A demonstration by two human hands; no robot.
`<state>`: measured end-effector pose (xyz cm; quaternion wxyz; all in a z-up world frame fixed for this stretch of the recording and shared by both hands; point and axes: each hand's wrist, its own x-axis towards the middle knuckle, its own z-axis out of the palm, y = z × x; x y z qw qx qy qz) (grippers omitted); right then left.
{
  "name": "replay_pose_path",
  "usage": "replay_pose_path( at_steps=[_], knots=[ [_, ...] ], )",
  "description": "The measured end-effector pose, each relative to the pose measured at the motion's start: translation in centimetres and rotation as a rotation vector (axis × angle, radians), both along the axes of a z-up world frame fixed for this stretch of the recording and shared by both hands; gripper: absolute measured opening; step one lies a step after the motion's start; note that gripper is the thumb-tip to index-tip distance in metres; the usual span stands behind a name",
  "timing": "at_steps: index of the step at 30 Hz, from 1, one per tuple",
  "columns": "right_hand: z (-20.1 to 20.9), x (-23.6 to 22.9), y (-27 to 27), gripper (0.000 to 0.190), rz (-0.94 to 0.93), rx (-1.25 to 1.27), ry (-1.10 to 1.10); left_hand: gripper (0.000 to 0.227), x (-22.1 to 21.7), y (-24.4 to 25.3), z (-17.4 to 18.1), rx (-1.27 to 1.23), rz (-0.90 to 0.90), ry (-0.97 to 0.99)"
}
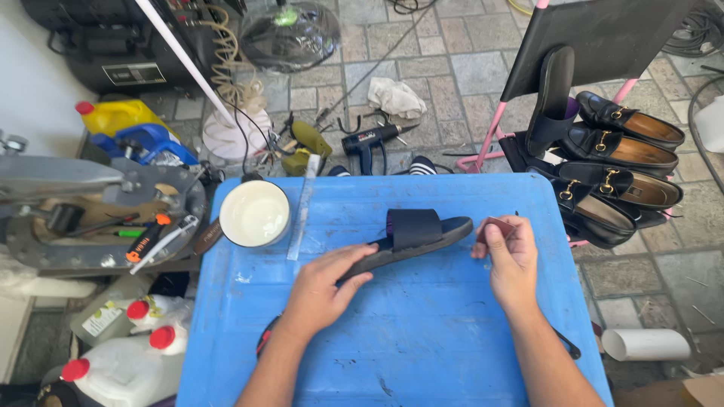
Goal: The person smooths the edges of a black slide sandal using a small sanding block. They rotate the sandal to access different sides and continue sanding the strap and sole edges throughout the clip.
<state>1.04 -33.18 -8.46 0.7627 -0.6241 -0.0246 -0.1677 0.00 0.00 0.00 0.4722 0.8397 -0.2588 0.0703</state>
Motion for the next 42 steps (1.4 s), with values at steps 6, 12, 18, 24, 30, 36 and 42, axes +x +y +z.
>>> replay_pose_path(
  at_steps=[6,12,18,24,30,36,42],
  knots=[
    [2.0,-0.9,0.8,0.021,-0.005,-0.170,-0.017,0.041,0.2,-3.0,1.7,0.316,0.216,-0.111],
    [2.6,-1.0,0.7,0.024,0.034,-0.197,0.041,0.069,0.9,-6.8,1.2,0.265,0.261,-0.276],
    [4.0,-2.2,-1.9,0.003,0.233,-0.231,0.031,0.057,4.8,-3.8,2.0,0.212,-0.147,-0.287],
    [4.9,-2.6,-0.3,0.008,0.150,-0.378,0.238,0.057,6.3,-3.6,2.3,0.152,-0.205,-0.189],
    [9.8,-7.2,0.2,0.032,0.322,-0.885,0.088,0.054,6.5,-3.8,1.9,0.146,-0.100,-0.217],
    [9.0,-10.0,5.1,0.040,0.132,-1.195,0.097,0.015,5.1,-5.9,1.4,-0.040,0.063,-0.243],
    [6.7,-11.0,4.7,0.026,0.211,-0.725,0.412,0.019,5.9,-5.0,0.1,-0.117,0.010,-0.167]
  ],
)
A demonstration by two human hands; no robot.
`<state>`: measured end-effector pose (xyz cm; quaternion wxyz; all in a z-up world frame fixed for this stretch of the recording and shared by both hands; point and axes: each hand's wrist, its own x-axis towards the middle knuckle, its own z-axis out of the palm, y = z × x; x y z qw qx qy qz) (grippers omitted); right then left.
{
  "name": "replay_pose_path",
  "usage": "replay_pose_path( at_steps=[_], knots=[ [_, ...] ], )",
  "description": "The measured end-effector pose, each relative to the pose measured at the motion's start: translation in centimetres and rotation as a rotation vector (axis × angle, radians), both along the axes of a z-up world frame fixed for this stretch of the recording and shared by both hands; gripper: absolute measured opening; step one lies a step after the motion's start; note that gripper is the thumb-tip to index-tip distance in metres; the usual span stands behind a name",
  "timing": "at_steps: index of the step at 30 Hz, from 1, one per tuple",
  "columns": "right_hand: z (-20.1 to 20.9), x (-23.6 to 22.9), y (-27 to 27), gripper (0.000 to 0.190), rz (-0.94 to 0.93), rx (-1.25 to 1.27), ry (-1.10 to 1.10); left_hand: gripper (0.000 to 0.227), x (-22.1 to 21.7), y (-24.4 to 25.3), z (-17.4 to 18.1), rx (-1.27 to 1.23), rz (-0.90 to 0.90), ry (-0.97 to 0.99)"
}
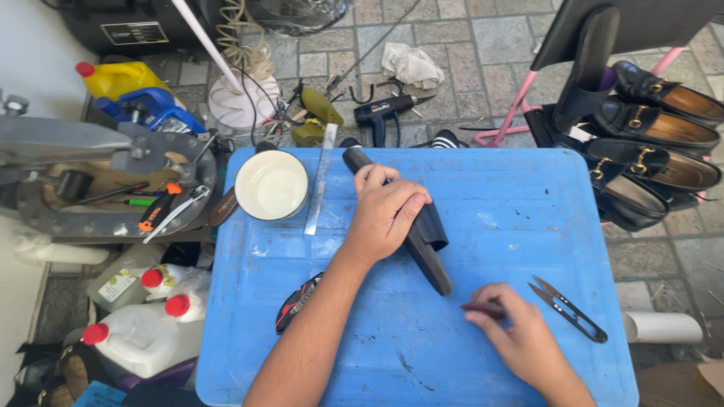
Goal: The person smooths the edges of a black slide sandal using a small sanding block. They rotate the sandal to access different sides and continue sanding the strap and sole edges throughout the clip.
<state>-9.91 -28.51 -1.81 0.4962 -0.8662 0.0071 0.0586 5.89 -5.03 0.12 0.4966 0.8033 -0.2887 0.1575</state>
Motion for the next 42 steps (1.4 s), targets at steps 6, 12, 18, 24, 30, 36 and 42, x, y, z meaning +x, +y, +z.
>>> replay_pose_path(
  at_steps=[6,12,18,24,30,36,42],
  knots=[
    [-1.2,2.5,1.7,0.015,-0.137,0.729,-0.040,0.022,-1.8,-1.7,-1.9,-0.206,0.238,-0.087],
    [0.6,4.8,3.8,0.014,-0.197,0.524,-0.024,0.023,-2.1,-2.2,-2.4,-0.235,0.277,-0.067],
    [2.2,5.4,4.4,0.013,-0.200,0.274,-0.083,0.025,-1.8,-2.3,-2.7,-0.196,0.266,-0.057],
    [3.4,5.8,5.0,0.012,-0.198,0.122,-0.024,0.024,-1.8,-2.2,-2.8,-0.201,0.266,-0.072],
    [3.3,6.3,6.1,0.012,-0.214,-0.084,-0.249,0.023,-1.7,-2.1,-2.8,-0.179,0.263,-0.092],
    [3.3,6.1,4.8,0.012,-0.176,-0.095,-0.194,0.023,-1.5,-2.1,-2.3,-0.219,0.256,-0.105],
    [1.3,7.0,5.8,0.012,-0.256,0.014,-0.267,0.023,-1.6,-2.7,-2.4,-0.279,0.257,-0.138]
  ],
)
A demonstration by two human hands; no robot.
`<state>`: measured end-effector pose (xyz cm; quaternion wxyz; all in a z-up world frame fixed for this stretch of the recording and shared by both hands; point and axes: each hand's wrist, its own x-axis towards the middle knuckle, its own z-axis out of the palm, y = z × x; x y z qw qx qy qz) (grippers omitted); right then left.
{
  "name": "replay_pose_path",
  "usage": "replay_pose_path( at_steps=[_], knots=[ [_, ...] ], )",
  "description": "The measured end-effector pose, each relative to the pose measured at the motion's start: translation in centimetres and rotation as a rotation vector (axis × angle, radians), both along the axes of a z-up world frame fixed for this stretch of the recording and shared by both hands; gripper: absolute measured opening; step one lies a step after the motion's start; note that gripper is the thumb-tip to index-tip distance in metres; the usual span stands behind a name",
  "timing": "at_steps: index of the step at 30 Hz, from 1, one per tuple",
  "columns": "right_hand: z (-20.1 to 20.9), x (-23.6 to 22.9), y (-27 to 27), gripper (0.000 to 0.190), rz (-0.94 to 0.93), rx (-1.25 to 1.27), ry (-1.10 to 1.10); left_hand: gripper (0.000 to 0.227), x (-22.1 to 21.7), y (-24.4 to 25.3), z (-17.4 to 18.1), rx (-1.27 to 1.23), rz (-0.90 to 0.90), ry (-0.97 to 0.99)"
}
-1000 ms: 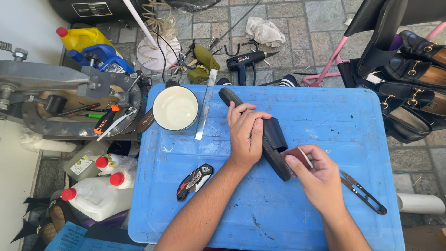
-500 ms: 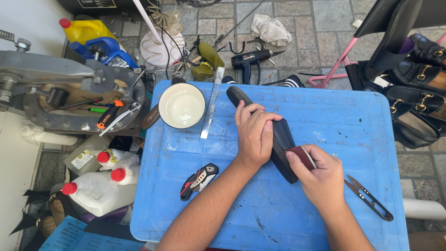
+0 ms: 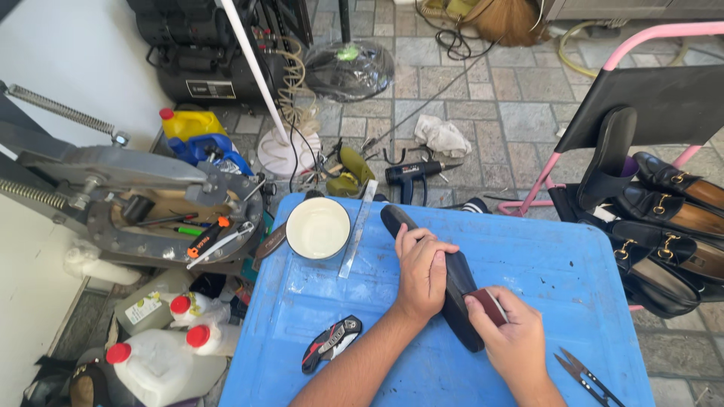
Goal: The person smooths the edges of a black slide sandal using a small sanding block. They rotate the sandal to access different sides and continue sanding the strap and sole edges throughout the clip.
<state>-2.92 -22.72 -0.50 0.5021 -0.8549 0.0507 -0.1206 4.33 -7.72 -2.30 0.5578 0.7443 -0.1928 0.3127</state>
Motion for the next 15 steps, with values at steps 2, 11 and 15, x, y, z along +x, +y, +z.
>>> replay_pose_path(
  at_steps=[2,11,15],
  knots=[
    [0.1,0.2,-0.3,0.012,0.030,0.018,0.050,0.024,0.8,0.3,0.1,0.014,-0.026,-0.005],
    [0.3,-0.3,-0.2,0.012,0.067,0.042,-0.003,0.026,0.4,-0.2,-1.1,0.021,-0.023,0.008],
    [0.7,-0.7,-0.4,0.010,0.093,0.030,0.013,0.027,0.6,0.2,-1.1,0.055,-0.044,0.013]
  ],
)
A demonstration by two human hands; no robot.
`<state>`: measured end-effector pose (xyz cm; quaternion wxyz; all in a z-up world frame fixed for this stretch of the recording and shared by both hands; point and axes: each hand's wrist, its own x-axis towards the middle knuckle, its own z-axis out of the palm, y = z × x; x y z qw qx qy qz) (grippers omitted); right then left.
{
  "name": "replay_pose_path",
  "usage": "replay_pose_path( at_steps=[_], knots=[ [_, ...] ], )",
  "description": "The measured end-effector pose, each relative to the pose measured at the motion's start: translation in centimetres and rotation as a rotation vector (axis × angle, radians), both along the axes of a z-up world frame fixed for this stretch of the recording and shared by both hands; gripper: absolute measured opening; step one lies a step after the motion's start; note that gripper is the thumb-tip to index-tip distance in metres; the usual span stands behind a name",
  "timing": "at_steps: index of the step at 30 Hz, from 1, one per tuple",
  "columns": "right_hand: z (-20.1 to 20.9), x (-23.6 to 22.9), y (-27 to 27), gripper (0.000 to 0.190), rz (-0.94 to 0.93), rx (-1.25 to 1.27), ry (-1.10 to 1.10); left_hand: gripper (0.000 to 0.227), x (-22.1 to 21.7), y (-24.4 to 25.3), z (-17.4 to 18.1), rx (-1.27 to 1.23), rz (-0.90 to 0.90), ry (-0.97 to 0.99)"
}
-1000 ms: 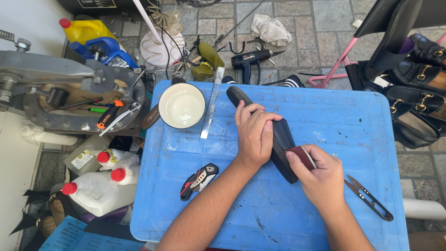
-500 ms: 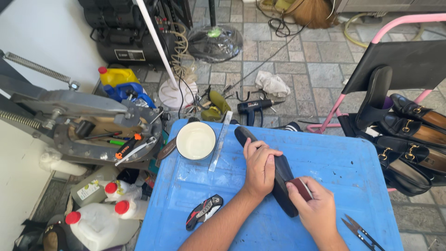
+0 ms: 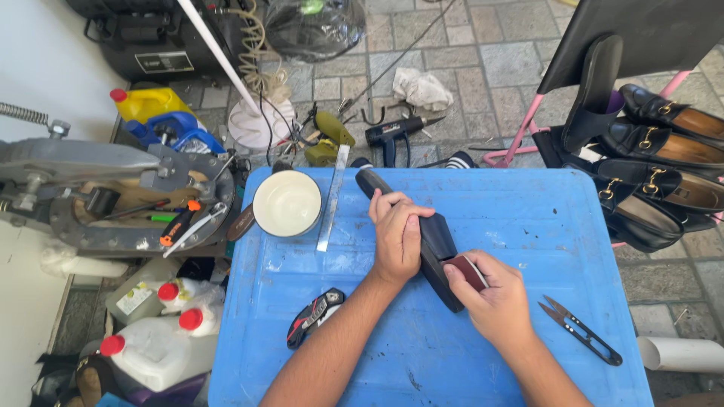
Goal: The person smooths the edges of a black slide sandal using a small sanding block. They rotate the sandal to access different sides and continue sanding the strap and sole edges throughout the clip.
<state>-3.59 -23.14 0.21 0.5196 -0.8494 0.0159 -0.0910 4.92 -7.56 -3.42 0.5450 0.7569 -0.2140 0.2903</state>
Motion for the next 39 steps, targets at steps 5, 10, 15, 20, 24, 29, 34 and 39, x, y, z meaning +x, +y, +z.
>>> replay_pose_path(
  at_steps=[5,10,15,20,24,29,34,39],
  knots=[
    [0.7,-0.4,-0.6,0.008,0.031,0.000,0.039,0.027,0.2,-0.1,0.0,-0.025,0.015,-0.005],
    [0.5,0.5,0.3,0.009,0.002,-0.021,-0.053,0.027,-0.2,-0.4,-0.4,-0.001,0.020,-0.008],
    [1.1,0.1,0.3,0.009,0.012,0.011,0.020,0.027,0.1,0.1,-0.7,-0.003,-0.041,0.008],
    [1.3,-0.5,-0.2,0.008,0.019,-0.005,0.054,0.026,0.2,0.0,-0.6,-0.022,-0.050,0.017],
    [0.3,0.0,1.1,0.011,-0.107,0.060,0.039,0.025,0.0,-0.3,-0.4,-0.014,-0.047,0.030],
    [0.5,-1.0,0.5,0.011,-0.094,0.045,0.073,0.023,0.3,-0.3,-0.4,0.028,-0.061,0.043],
    [0.5,-1.4,0.9,0.012,-0.166,0.067,0.084,0.021,0.1,-0.6,-0.6,-0.001,-0.024,0.020],
    [0.2,-0.2,1.9,0.016,-0.222,0.109,0.093,0.022,0.4,-0.7,-0.6,-0.004,-0.019,0.012]
  ],
)
